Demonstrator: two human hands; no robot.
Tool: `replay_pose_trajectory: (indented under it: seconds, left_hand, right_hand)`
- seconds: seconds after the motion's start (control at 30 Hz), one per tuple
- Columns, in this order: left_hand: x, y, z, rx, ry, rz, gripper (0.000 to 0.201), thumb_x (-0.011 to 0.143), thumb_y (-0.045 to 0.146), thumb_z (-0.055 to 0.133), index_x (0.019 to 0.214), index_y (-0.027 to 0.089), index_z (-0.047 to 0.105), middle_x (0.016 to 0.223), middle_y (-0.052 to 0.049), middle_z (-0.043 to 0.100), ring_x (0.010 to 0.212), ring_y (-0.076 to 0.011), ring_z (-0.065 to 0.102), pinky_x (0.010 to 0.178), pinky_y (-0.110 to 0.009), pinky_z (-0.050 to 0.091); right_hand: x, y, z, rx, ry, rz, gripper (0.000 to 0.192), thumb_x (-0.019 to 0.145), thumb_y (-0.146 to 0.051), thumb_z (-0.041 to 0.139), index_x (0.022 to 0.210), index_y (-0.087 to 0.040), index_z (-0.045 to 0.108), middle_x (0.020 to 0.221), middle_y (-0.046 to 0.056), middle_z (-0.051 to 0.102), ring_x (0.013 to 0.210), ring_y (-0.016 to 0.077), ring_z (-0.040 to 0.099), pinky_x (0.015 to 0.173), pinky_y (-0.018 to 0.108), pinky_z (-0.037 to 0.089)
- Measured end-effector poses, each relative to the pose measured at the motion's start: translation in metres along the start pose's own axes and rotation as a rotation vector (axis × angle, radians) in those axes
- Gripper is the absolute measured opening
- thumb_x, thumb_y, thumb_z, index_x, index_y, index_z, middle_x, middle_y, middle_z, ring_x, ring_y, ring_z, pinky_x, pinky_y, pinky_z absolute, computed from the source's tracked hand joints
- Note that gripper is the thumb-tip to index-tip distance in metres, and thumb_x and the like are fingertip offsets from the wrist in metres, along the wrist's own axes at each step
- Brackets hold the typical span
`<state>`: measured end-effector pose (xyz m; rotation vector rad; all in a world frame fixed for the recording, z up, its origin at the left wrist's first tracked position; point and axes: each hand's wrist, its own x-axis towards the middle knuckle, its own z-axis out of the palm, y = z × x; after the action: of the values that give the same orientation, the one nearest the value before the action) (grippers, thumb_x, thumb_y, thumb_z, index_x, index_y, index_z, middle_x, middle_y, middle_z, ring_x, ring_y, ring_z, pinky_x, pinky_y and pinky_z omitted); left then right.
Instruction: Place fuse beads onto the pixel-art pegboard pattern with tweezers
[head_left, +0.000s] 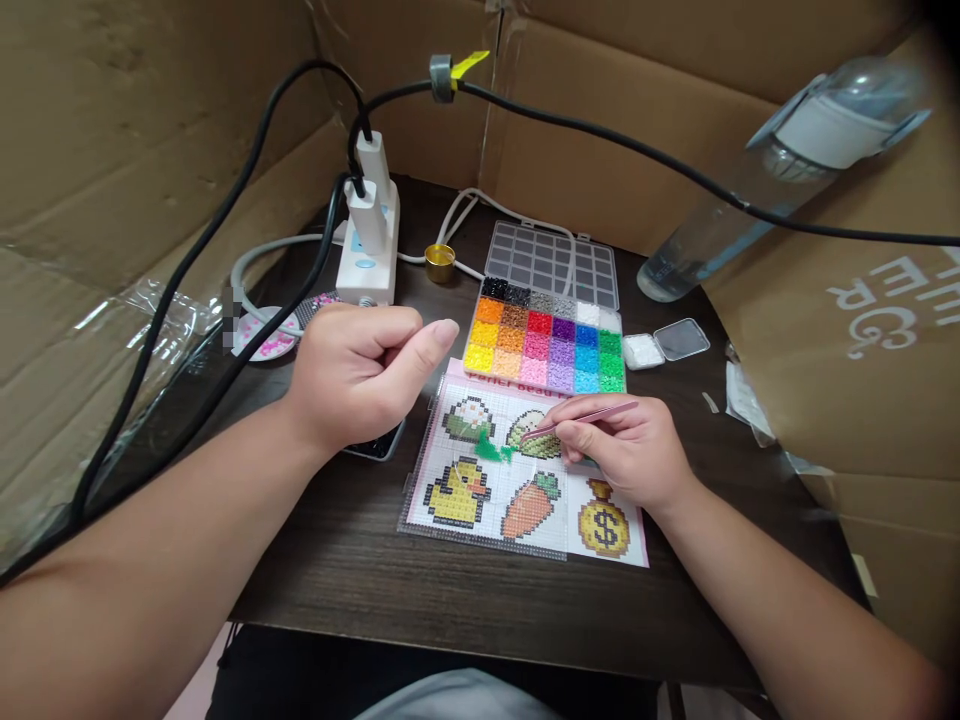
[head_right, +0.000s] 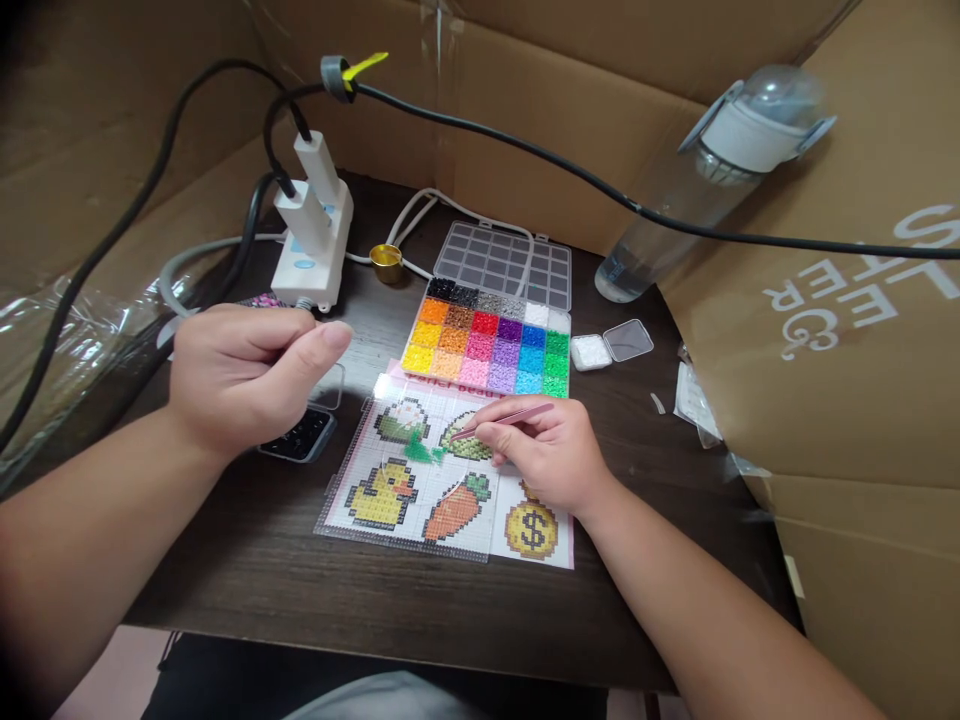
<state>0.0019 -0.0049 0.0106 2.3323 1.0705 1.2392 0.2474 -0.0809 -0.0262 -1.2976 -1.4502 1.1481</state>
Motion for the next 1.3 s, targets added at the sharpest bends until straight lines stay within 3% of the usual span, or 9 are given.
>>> replay_pose_trajectory:
  seconds: [0.4, 0.7, 1.3]
  left_hand:
    - [0.0017, -0.0049, 0.0021, -0.043, 0.041, 0.101, 0.049, 0.081, 0.019, 0.06, 0.047, 0.015, 0.025, 0.047, 0.006, 0.018, 0.042, -0.0033, 0.018, 0.038, -0.023, 0.017]
    - [0.0019, -0.0037, 0.0019, -0.028, 0.034, 0.086, 0.05, 0.082, 0.02, 0.06, 0.047, 0.014, 0.025, 0.048, 0.006, 0.018, 0.042, -0.0031, 0.019, 0.038, -0.023, 0.017]
    - [0.0016, -0.0043, 0.0026, -0.045, 0.051, 0.113, 0.05, 0.082, 0.019, 0.06, 0.047, 0.015, 0.024, 0.048, 0.005, 0.017, 0.042, -0.0036, 0.018, 0.038, -0.024, 0.017]
  right_hand:
    - [0.0001, 0.002, 0.0024, 0.04, -0.008, 0.043, 0.007, 0.078, -0.023, 0.071, 0.079, -0.018, 0.076, 0.082, 0.006, 0.075, 0.049, 0.0076, 0.059, 0.045, 0.02, 0.051]
    - [0.0017, 0.0045, -0.0026, 0.03, 0.005, 0.005, 0.008, 0.08, -0.024, 0.07, 0.077, -0.019, 0.076, 0.074, 0.004, 0.073, 0.048, 0.0077, 0.057, 0.045, 0.02, 0.049]
    - [0.0019, 0.0065, -0.0041, 0.023, 0.023, 0.026, 0.008, 0.078, -0.025, 0.072, 0.077, -0.018, 0.076, 0.08, 0.006, 0.074, 0.048, 0.0087, 0.059, 0.045, 0.021, 0.051]
